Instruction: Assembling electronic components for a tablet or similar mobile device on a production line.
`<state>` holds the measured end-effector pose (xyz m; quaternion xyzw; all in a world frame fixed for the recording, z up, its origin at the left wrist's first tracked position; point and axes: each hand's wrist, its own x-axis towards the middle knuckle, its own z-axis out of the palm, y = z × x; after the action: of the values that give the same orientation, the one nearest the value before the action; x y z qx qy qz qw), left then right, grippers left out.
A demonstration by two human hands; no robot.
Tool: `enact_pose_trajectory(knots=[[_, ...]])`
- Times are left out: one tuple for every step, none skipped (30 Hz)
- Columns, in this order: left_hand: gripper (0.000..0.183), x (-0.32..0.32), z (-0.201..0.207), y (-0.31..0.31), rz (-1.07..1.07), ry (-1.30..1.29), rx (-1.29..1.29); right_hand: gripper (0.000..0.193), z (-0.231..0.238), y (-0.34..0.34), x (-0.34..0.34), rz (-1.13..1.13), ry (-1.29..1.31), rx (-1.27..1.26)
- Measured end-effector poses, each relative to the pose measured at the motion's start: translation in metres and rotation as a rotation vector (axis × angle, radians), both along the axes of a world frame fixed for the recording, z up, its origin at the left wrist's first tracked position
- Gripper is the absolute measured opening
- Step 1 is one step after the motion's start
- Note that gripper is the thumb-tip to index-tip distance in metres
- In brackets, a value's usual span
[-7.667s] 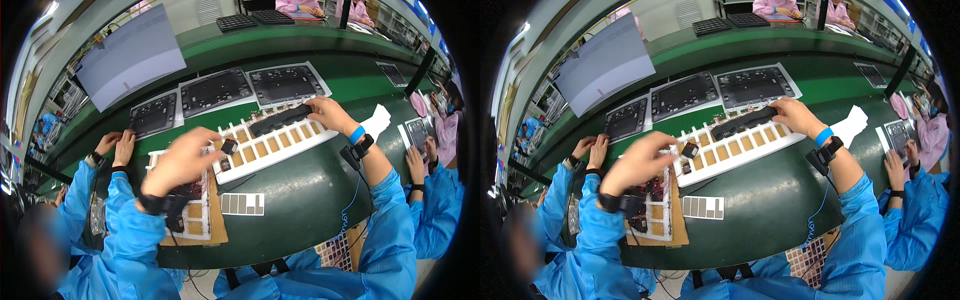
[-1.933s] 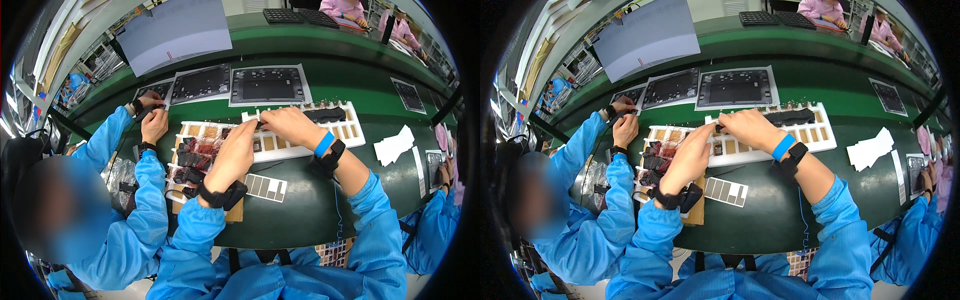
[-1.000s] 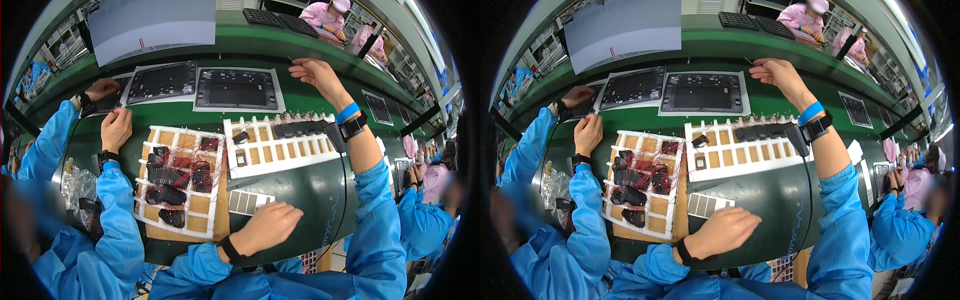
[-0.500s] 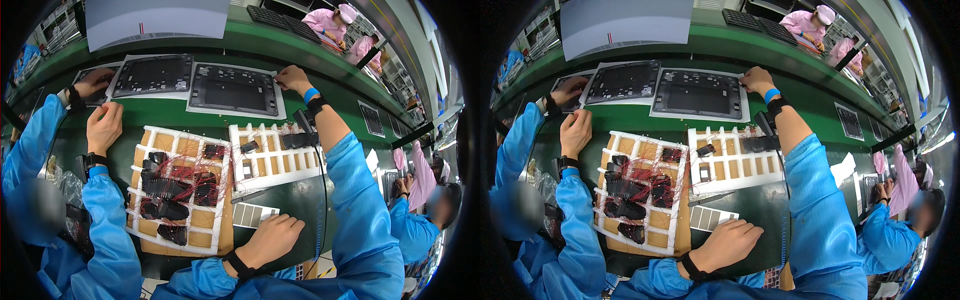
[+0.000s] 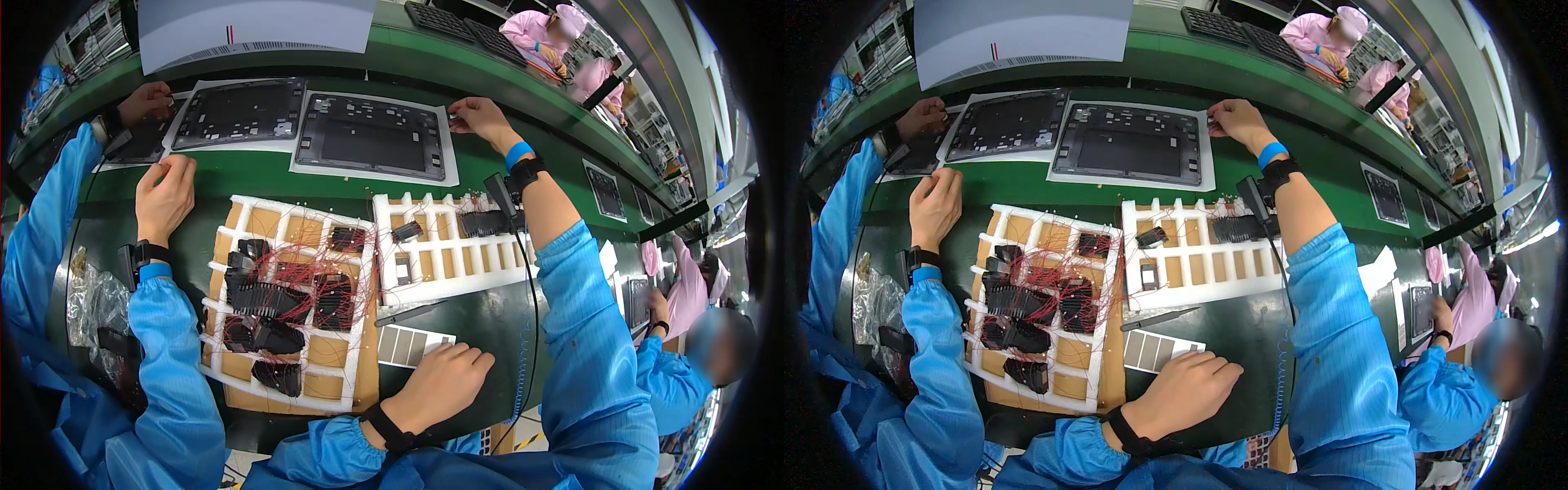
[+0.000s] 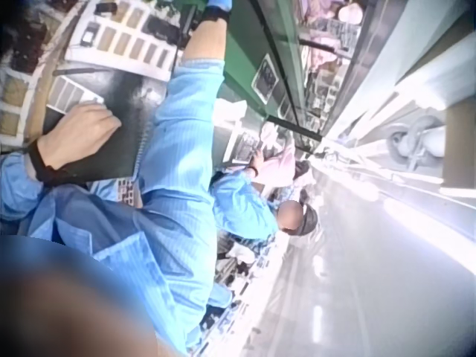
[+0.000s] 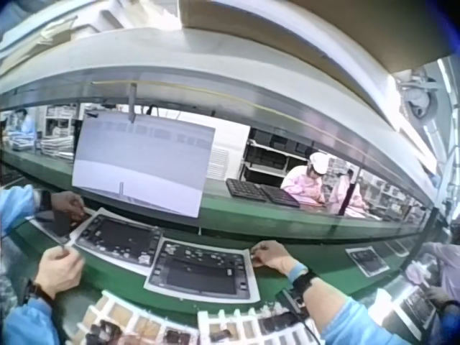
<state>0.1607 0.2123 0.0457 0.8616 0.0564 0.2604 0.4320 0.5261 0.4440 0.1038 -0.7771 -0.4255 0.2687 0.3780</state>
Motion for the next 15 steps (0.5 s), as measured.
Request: enact_pose_trajectory(knots=[[0.012, 0.0, 0.0, 0.0, -0.003, -0.002, 0.001, 0.028, 0.002, -0.002, 0.001, -0.003, -0.002, 0.001], [0.011, 0.001, -0.001, 0.001, 0.003, -0.008, 0.004, 0.031, 0.005, -0.005, 0.002, 0.021, -0.016, 0.011], [0.01, 0.0, -0.001, 0.001, 0.011, -0.012, 0.005, 0.034, 0.009, -0.007, -0.002, 0.047, -0.028, 0.019], [0.01, 0.0, -0.001, 0.002, 0.01, -0.013, 0.005, 0.034, 0.013, -0.01, -0.006, 0.046, -0.028, 0.019], [0.009, 0.0, -0.001, 0.003, 0.009, -0.004, 0.01, 0.031, 0.017, -0.013, -0.011, 0.053, -0.182, -0.02], [0.009, 0.0, -0.001, 0.003, 0.009, 0.006, 0.015, 0.029, 0.021, -0.015, -0.016, 0.061, -0.336, -0.059], [0.009, 0.0, -0.003, 0.003, 0.012, 0.005, 0.016, 0.029, 0.025, -0.016, -0.022, 0.064, -0.337, -0.058], [0.008, 0.0, -0.006, 0.003, 0.014, 0.002, 0.012, 0.03, 0.028, -0.016, -0.029, 0.057, -0.51, -0.099], [0.007, 0.001, -0.007, 0.002, 0.013, -0.004, 0.01, 0.03, 0.031, -0.017, -0.032, 0.046, -0.685, -0.14], [0.007, 0.001, -0.007, 0.002, 0.016, -0.007, 0.011, 0.03, 0.029, -0.016, -0.031, 0.048, -0.688, -0.138], [0.007, 0.002, -0.007, 0.001, 0.017, -0.006, 0.014, 0.029, 0.024, -0.013, -0.029, 0.047, -0.704, -0.089], [0.007, 0.002, -0.007, 0.001, 0.017, -0.006, 0.016, 0.029, 0.02, -0.011, -0.027, 0.045, -0.72, -0.04], [0.007, 0.002, -0.006, 0.001, 0.019, -0.008, 0.016, 0.029, 0.018, -0.008, -0.025, 0.047, -0.722, -0.04], [0.007, 0.002, -0.005, 0.0, 0.015, -0.015, 0.01, 0.029, 0.016, -0.003, -0.021, 0.087, -0.561, -0.118], [0.006, 0.002, -0.005, 0.0, 0.015, -0.019, 0.004, 0.028, 0.017, 0.001, -0.027, 0.131, -0.396, -0.195]])
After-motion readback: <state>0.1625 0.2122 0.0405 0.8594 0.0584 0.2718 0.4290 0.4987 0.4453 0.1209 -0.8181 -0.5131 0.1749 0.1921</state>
